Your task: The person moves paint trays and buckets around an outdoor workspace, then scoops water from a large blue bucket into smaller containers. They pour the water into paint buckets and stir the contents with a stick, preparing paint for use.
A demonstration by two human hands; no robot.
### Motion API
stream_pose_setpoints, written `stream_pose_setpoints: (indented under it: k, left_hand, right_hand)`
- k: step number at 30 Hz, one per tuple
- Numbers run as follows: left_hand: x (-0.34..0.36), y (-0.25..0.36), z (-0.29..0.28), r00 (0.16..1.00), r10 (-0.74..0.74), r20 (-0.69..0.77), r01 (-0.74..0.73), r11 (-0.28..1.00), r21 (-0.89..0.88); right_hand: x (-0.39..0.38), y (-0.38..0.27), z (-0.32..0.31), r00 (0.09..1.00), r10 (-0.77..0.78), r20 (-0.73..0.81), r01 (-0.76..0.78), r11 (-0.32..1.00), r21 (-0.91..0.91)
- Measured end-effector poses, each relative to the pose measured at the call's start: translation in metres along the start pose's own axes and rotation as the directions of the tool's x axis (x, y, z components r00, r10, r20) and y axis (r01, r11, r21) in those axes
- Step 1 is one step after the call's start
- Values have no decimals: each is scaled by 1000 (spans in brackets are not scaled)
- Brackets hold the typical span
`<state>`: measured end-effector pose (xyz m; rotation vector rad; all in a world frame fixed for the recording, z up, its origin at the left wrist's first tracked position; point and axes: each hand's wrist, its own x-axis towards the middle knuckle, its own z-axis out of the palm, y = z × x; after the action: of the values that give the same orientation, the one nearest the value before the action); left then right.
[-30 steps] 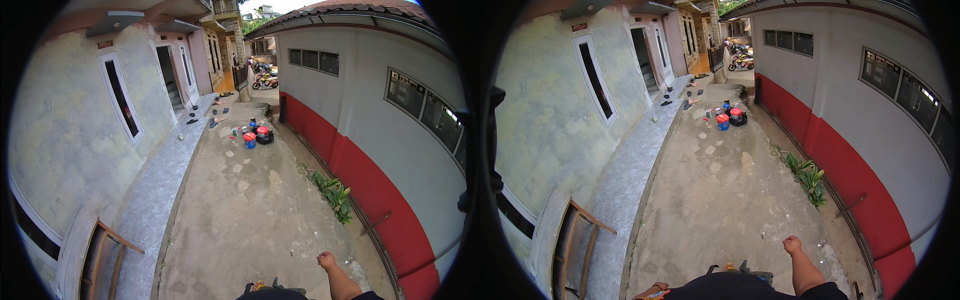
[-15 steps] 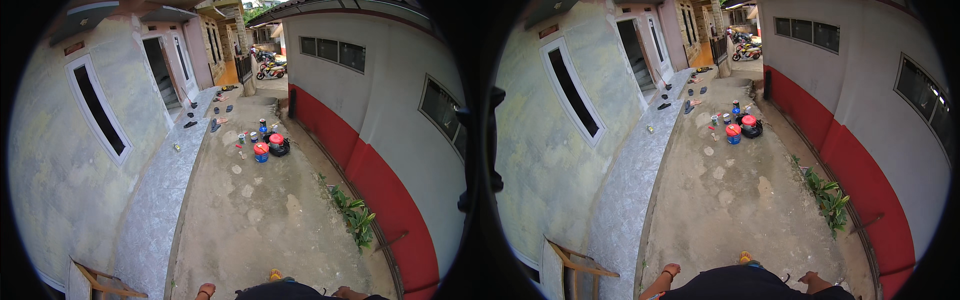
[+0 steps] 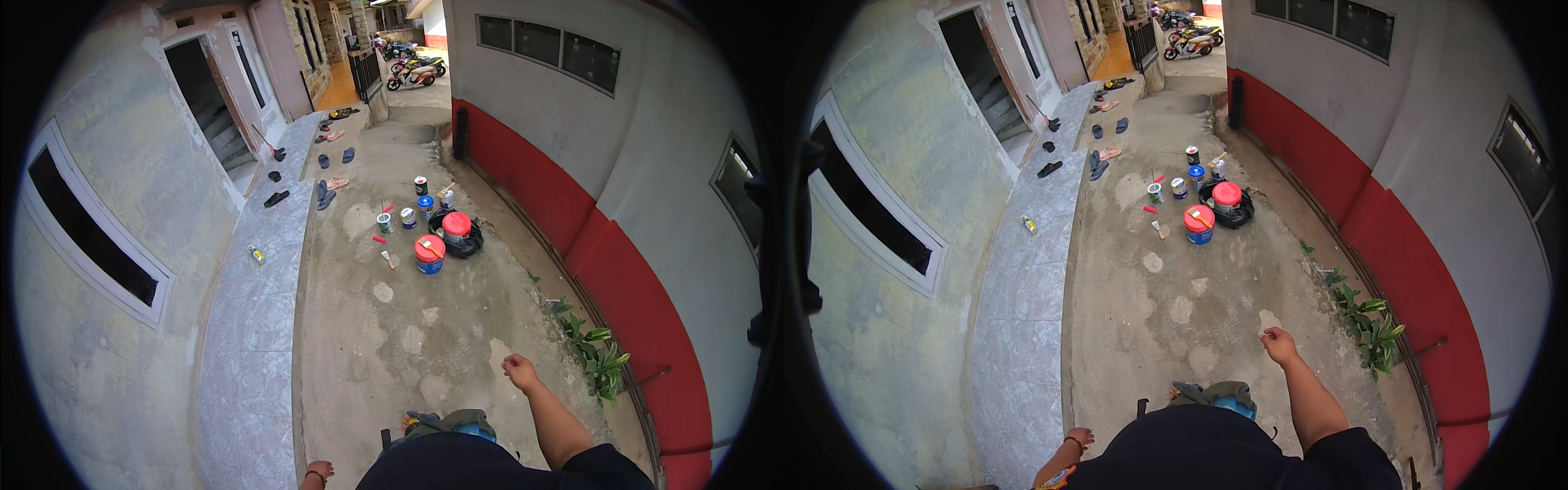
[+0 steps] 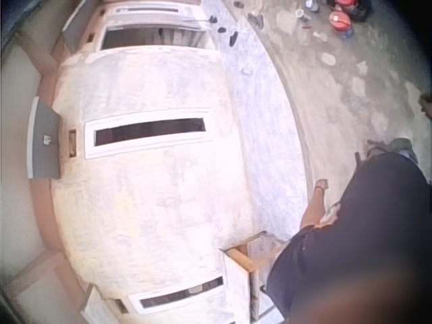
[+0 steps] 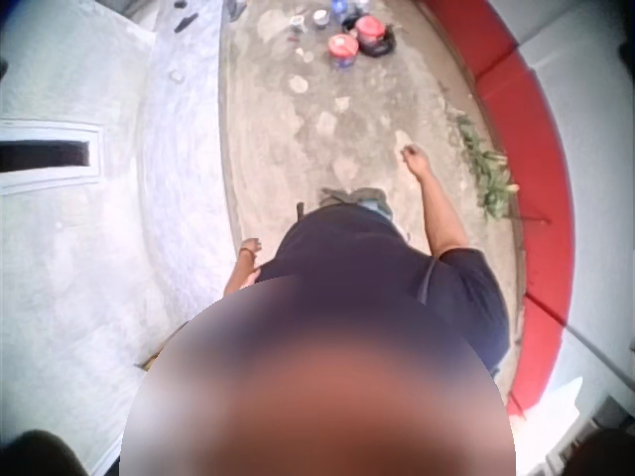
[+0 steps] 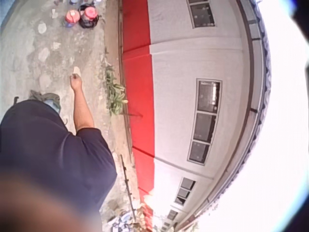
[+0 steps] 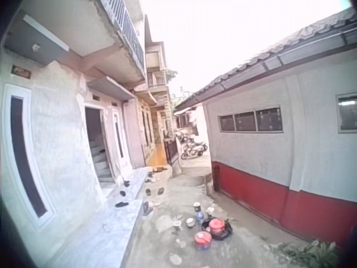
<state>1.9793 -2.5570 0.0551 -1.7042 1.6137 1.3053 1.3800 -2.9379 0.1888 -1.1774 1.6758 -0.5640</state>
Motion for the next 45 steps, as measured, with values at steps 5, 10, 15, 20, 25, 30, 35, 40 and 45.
stream_pose_setpoints:
  k: [5, 10, 15, 20, 25, 30, 35, 40, 45]
  left_hand:
    - [37, 17, -285, 780, -557, -286, -122, 313, -942]
    - [114, 22, -475, 705, -520, -483, -348, 339, -874]
    - [194, 22, -539, 870, -489, -63, 139, 365, -921]
    - [236, 4, -616, 879, -455, 142, 369, 462, -807]
    - [346, -31, -733, 908, -401, 124, 382, 666, -641]
    - [485, 13, -860, 939, -294, -179, 150, 818, -555]
    - [576, 140, -917, 983, 49, -175, -169, 602, -781]
    - [648, 178, -853, 1000, 21, 0, -12, 571, -821]
    - [669, 173, -786, 979, -37, 198, 175, 643, -745]
  right_hand:
    - [-53, 143, 50, 613, 773, 164, -612, 596, -520]
    - [-58, 142, 48, 557, 735, 387, -741, 650, -167]
    - [202, -10, 89, 778, 615, 128, -459, 696, -552]
    - [400, -233, 103, 985, 86, -149, -54, 977, 206]
    - [518, -322, 137, 953, 2, -303, 6, 1000, 27]
    - [610, -281, 216, 953, 177, -244, -238, 938, -251]
    - [724, -222, 288, 961, 253, -112, -276, 881, -385]
    - [833, -138, 334, 993, 57, -106, -115, 712, -693]
    - [865, -95, 346, 996, 58, -61, -84, 751, -655]
